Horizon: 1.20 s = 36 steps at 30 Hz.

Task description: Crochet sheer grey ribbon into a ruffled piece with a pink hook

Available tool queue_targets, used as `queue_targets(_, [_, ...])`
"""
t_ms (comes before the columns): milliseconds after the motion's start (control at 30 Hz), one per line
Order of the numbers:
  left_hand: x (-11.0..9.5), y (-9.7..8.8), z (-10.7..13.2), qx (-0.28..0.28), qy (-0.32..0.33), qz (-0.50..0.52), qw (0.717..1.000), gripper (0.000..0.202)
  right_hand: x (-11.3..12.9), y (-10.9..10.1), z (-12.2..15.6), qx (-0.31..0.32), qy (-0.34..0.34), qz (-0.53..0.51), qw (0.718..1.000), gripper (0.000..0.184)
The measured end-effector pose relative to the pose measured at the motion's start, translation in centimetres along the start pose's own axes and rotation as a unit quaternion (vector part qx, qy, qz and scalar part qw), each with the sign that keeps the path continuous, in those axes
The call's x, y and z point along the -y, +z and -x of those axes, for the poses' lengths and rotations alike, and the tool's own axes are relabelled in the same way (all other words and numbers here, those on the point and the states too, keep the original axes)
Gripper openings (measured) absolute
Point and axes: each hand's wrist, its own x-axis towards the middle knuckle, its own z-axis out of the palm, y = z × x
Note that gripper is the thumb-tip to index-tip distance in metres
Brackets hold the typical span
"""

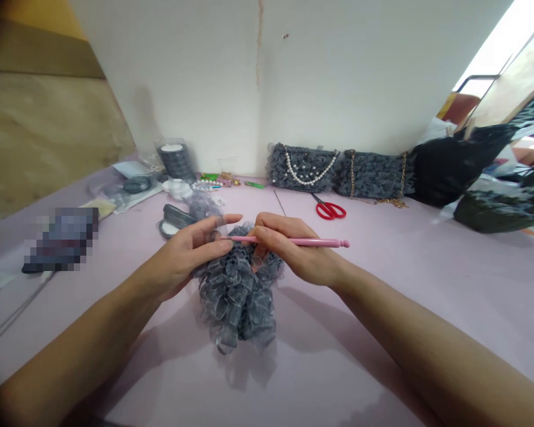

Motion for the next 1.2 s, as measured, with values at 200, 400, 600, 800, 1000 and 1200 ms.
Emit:
queue_targets(200, [-0.3, -0.9, 0.2, 0.057, -0.02, 0.019, 0.998, 0.063, -0.2, -0.1, 0.0, -0.006, 0.004, -0.026, 1.0, 0.033])
queue_targets(400, [-0.5, -1.3, 0.3, 0.065, -0.015, 0.001, 0.998, 0.068, -0.1, -0.7, 0.1, 0.005, -0.011, -0.047, 0.999, 0.028])
queue_targets(600, [-0.5, -1.1, 0.3, 0.036, 0.014, -0.057, 0.998, 0.068, 0.6, -1.3, 0.2, 0.071, -0.019, -0.006, 0.997, 0.023])
queue_targets(800, [-0.7, -0.4, 0.6, -0.016, 0.072, -0.175, 0.982, 0.063, 2.1, -0.9, 0.2, 0.066, -0.052, 0.137, 0.987, 0.025])
queue_targets(1000, [-0.2, 1.1, 1.0, -0.113, 0.143, -0.302, 0.936, 0.058, 2.9, 1.7, 1.0, 0.021, -0.116, 0.299, 0.947, 0.024])
queue_targets(1200, [1.0, 2.4, 0.4, -0.151, 0.092, -0.08, 0.981, 0.065, 0.4, 4.2, 0.8, -0.111, -0.181, 0.443, 0.871, 0.028])
